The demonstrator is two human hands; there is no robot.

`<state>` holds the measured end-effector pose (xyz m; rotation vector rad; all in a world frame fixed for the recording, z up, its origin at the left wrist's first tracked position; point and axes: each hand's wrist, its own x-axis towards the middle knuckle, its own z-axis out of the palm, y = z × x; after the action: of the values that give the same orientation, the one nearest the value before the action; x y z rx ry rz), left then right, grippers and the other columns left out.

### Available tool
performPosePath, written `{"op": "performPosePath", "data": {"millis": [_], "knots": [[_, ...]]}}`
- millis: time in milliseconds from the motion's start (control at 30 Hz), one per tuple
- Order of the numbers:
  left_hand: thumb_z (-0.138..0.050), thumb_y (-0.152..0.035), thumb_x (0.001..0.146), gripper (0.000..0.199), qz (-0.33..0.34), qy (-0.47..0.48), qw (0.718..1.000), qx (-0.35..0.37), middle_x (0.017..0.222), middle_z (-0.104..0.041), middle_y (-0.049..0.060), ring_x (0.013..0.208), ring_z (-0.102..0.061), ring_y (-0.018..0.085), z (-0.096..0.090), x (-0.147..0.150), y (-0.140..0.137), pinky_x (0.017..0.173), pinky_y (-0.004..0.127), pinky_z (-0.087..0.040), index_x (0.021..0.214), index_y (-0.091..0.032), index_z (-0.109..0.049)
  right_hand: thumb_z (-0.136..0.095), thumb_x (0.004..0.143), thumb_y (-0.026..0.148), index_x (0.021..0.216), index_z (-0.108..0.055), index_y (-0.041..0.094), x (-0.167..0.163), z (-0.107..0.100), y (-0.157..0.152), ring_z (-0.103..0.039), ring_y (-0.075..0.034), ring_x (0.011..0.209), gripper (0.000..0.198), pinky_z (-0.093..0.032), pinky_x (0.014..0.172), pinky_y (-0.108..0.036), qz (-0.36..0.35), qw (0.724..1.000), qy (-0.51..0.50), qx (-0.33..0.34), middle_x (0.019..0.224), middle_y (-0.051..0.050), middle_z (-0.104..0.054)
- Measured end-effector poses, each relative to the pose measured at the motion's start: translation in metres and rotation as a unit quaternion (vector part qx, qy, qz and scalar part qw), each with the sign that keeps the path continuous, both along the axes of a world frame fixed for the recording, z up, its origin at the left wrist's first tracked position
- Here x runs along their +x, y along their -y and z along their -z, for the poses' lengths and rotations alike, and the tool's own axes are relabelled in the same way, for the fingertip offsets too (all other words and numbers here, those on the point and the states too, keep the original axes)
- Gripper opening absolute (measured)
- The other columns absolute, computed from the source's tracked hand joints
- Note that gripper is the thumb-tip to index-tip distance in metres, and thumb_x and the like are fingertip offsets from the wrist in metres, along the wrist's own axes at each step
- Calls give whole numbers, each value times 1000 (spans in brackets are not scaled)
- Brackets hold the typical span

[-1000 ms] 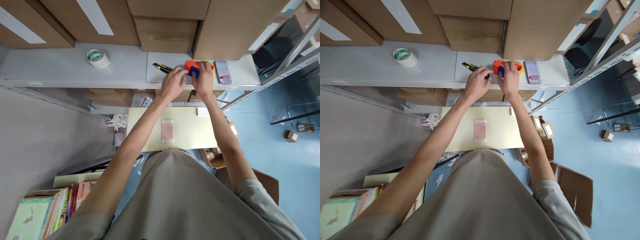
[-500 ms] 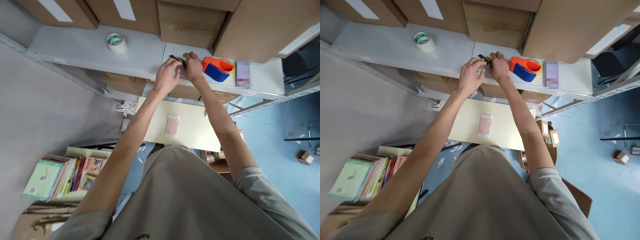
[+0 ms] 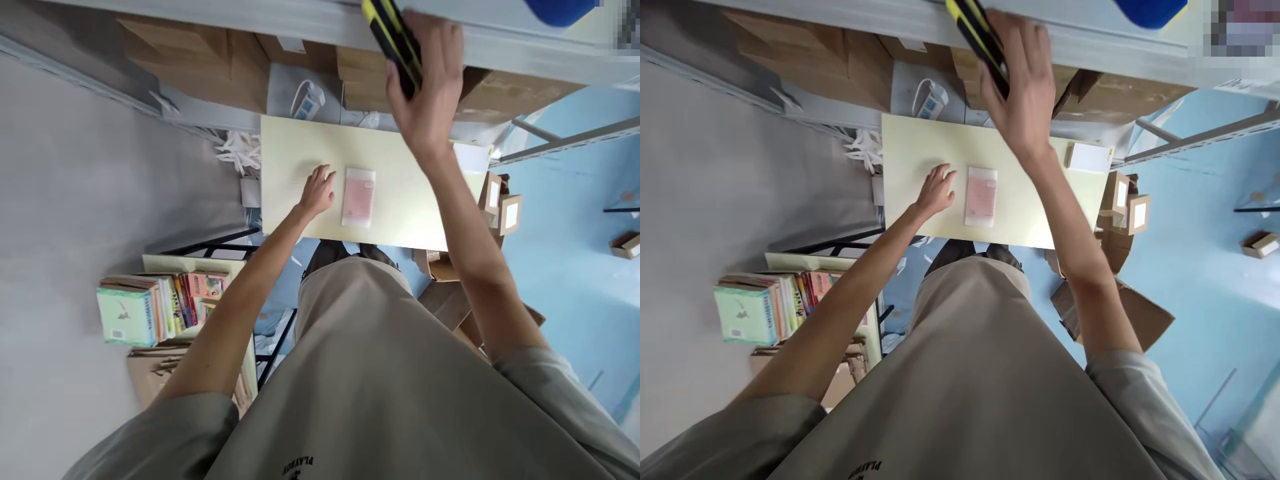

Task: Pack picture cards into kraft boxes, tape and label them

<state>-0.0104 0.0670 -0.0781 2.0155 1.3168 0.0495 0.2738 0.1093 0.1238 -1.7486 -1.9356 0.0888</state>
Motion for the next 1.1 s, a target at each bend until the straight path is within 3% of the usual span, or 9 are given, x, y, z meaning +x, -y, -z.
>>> {"op": "performPosePath", "data": {"millis": [133,233,333,433,500,600,800,1100], "knots": [[-79,-25,91,91,51,-17,998,-43,198,-32,29,189,-23,49,25,13,29,151,72,-26,177,-9,-54,-32,124,56,171,-65,19,-22,49,61,-69,-46,153,68,-56,134,-70,55,991,-28,-116,163,-19,-72],[-85,-27,92,100,74,-25,995,-68,200,-25,29,190,-17,49,30,27,40,153,70,-19,183,-9,-47,-39,121,57,184,-52,28,-37,90,94,-59,-53,164,70,-51,133,-86,78,975,-36,-207,168,-21,-66],[-87,-29,95,102,81,-37,992,-90,201,-23,28,191,-17,47,30,32,45,154,65,-18,185,-9,-43,-53,115,53,186,-48,31,-58,122,115,-61,-51,163,75,-62,126,-77,91,956,-36,-276,171,-22,-62],[-72,-21,101,90,78,-21,993,-85,198,-32,28,189,-26,43,30,24,43,155,60,-23,185,-5,-42,-53,112,43,185,-48,27,-84,147,124,-70,-48,153,75,-71,115,-66,131,932,-48,-335,172,-25,-60],[-65,-16,100,88,76,-13,994,-72,196,-37,28,188,-30,43,31,15,40,154,61,-27,185,-4,-43,-49,112,36,184,-48,24,-98,163,125,-75,-46,146,74,-72,111,-61,164,921,-62,-349,171,-26,-61],[-69,-19,98,91,92,-30,993,-67,198,-34,27,188,-27,46,35,7,38,154,64,-26,185,-6,-44,-49,109,30,184,-48,22,-112,186,123,-80,-43,133,75,-73,106,-58,191,921,-84,-330,165,-26,-67],[-72,-32,105,90,146,-58,987,-46,201,-30,23,190,-25,43,45,-12,28,154,61,-27,187,-11,-43,-45,117,31,188,-43,19,-128,209,116,-80,-37,129,72,-70,104,-49,175,913,-44,-367,165,-25,-70],[-70,-45,110,100,233,-34,972,-25,202,-21,27,189,-18,51,46,-33,-21,153,70,-23,193,-7,-29,-46,119,27,190,-44,20,-148,212,107,-79,-32,120,72,-66,100,-45,181,886,-18,-425,163,-23,-71]]}}
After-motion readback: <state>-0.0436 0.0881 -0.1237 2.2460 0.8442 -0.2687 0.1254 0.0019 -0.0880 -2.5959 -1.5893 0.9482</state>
